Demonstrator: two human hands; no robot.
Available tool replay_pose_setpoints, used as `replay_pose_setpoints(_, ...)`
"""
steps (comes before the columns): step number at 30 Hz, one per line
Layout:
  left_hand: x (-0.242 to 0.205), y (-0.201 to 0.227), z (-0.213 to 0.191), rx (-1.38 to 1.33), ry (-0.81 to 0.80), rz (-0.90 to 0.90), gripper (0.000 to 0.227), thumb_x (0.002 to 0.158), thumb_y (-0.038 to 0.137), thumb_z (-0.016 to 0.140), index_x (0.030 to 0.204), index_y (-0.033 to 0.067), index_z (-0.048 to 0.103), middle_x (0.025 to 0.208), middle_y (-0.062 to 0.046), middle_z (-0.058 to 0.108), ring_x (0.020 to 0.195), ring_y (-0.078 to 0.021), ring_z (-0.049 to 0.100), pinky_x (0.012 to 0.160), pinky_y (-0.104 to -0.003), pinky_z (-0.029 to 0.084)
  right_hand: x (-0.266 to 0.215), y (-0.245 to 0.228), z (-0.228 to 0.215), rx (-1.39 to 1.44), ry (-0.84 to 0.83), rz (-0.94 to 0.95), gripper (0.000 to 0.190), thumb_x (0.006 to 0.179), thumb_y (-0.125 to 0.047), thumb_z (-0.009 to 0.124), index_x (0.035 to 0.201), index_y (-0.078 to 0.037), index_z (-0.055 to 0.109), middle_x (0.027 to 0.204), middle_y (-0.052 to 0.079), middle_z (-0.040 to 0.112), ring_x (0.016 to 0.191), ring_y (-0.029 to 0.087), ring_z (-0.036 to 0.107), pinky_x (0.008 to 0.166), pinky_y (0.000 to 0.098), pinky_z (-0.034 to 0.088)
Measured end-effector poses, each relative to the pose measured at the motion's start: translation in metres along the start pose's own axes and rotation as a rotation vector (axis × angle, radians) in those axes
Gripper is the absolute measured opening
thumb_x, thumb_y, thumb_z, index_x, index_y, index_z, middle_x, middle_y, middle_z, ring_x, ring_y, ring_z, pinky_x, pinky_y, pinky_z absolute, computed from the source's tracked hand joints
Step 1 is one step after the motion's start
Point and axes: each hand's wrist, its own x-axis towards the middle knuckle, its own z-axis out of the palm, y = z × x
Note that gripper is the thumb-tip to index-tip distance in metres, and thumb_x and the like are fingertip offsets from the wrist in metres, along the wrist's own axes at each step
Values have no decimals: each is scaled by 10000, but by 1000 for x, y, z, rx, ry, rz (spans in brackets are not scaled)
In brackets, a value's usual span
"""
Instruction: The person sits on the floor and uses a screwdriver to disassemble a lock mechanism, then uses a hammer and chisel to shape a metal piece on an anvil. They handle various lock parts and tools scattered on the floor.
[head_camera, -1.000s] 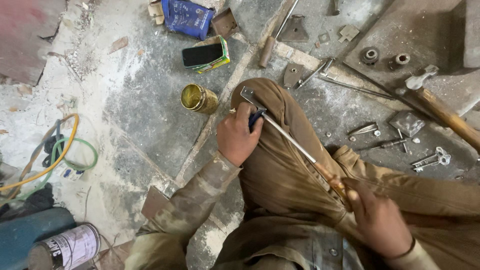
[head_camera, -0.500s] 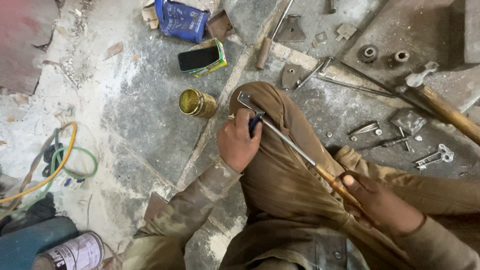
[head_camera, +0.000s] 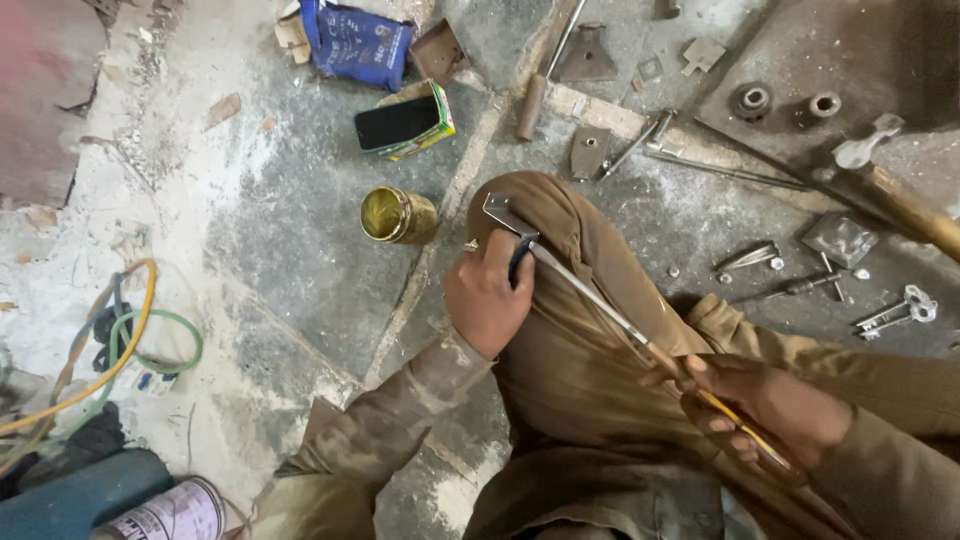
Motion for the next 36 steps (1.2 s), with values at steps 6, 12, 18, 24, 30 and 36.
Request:
replay_pose_setpoints(6, -4, 2, -7, -38, -6, 5, 232, 867, 157, 781, 959, 90, 578, 816, -136, 674, 709, -385, 656, 622, -493, 516, -14, -45, -1, -71, 129, 234, 257, 961, -271, 602, 1182, -143, 629, 632, 130, 706, 489, 173, 626, 450, 317, 531)
replay_pose_setpoints(12, -3, 1, -2, -50, -23, 54, 214, 887, 144, 766, 984, 92, 583, 831, -142, 674, 737, -388, 655, 649, -497, 516, -16, -98, 8, -917, 216, 151, 352, 957, -269, 563, 1257, -96, 626, 628, 60, 674, 521, 207, 634, 486, 363, 513)
replay_pose_setpoints(18, 4, -6, -2, -32, -55, 27, 199, 915, 166, 753, 975, 92, 578, 811, -137, 669, 721, -378, 660, 624, -490, 519, 24, -71, -22, 570, -186, 705, 410, 1038, -401, 512, 1056, -13, 645, 571, 39, 494, 406, 138, 385, 356, 293, 365)
replay_pose_setpoints(24, 0, 2, -6, -12, -34, 44, 219, 884, 177, 765, 942, 92, 572, 801, -116, 674, 684, -374, 648, 608, -492, 509, 20, -89, -17, -209, 62, 85, 197, 961, -300, 608, 1077, -142, 635, 572, 34, 653, 401, 134, 581, 387, 291, 488)
replay_pose_setpoints(30, 4, -4, -5, -109, -50, 51, 204, 921, 127, 749, 985, 75, 563, 849, -135, 661, 706, -363, 652, 629, -470, 520, 24, -134, -16, -948, 302, 85, 209, 937, -84, 533, 1094, -84, 670, 730, 146, 708, 458, 287, 623, 390, 441, 500)
replay_pose_setpoints(36, 6, -14, 1, -62, -58, 52, 216, 893, 113, 753, 998, 74, 568, 830, -150, 660, 696, -382, 648, 617, -490, 503, 58, -116, -11, 247, -24, 530, 228, 998, -242, 543, 971, -50, 663, 576, 17, 488, 426, 126, 422, 405, 308, 376)
